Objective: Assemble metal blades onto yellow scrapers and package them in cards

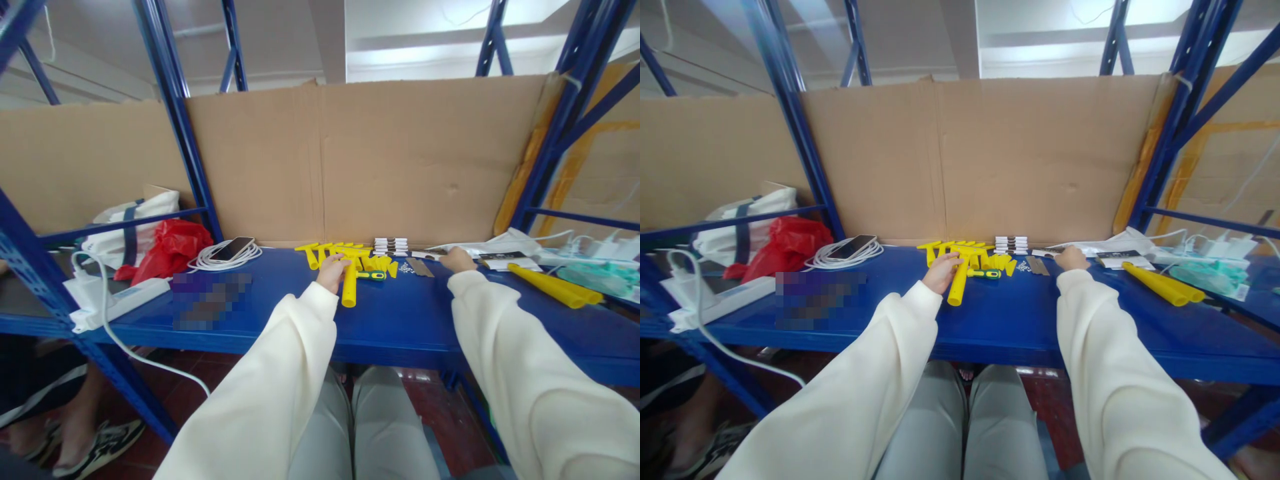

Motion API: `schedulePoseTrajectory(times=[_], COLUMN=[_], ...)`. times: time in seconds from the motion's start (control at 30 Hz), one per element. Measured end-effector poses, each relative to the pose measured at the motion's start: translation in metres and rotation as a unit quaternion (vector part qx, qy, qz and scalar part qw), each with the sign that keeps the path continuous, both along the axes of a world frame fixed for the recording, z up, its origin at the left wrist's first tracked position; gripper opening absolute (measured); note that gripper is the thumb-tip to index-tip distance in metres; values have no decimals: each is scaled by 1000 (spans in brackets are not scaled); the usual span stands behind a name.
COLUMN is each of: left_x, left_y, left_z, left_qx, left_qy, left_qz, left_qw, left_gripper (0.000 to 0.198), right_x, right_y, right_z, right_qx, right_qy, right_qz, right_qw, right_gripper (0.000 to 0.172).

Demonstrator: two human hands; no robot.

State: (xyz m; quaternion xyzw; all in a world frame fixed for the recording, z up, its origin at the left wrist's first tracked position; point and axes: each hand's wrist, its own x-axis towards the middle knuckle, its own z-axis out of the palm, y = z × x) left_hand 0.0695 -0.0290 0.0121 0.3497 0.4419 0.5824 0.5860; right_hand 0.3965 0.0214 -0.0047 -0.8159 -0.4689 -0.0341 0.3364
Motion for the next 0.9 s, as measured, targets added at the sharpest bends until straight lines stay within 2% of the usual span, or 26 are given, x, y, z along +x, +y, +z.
schedulePoseTrajectory(times=[0.07, 0.13, 0.43, 0.57, 0.73, 0.9], left_x=[1, 1, 6, 9, 17, 31], left_y=[1, 2, 0, -2, 4, 17], left_z=[-2, -4, -7, -8, -8, -1], left_qx=[2, 4, 5, 18, 31, 55], left_qy=[1, 0, -12, 3, 5, -57], left_qz=[-3, -10, -10, -9, 8, 42], left_qw=[1000, 1000, 1000, 1000, 999, 996], left_gripper=[36, 38, 39, 41, 41, 32], right_x=[-1, -7, -20, -21, -23, -30], right_y=[2, 5, 20, 15, 5, -2], right_z=[-2, -4, -10, -5, 5, 19], right_qx=[-31, -50, -77, -79, 10, 141], right_qy=[9, 9, -42, -12, 66, 119], right_qz=[-62, -83, -96, -86, -103, -93], right_qw=[998, 995, 992, 993, 992, 978], right_gripper=[52, 57, 46, 44, 45, 40])
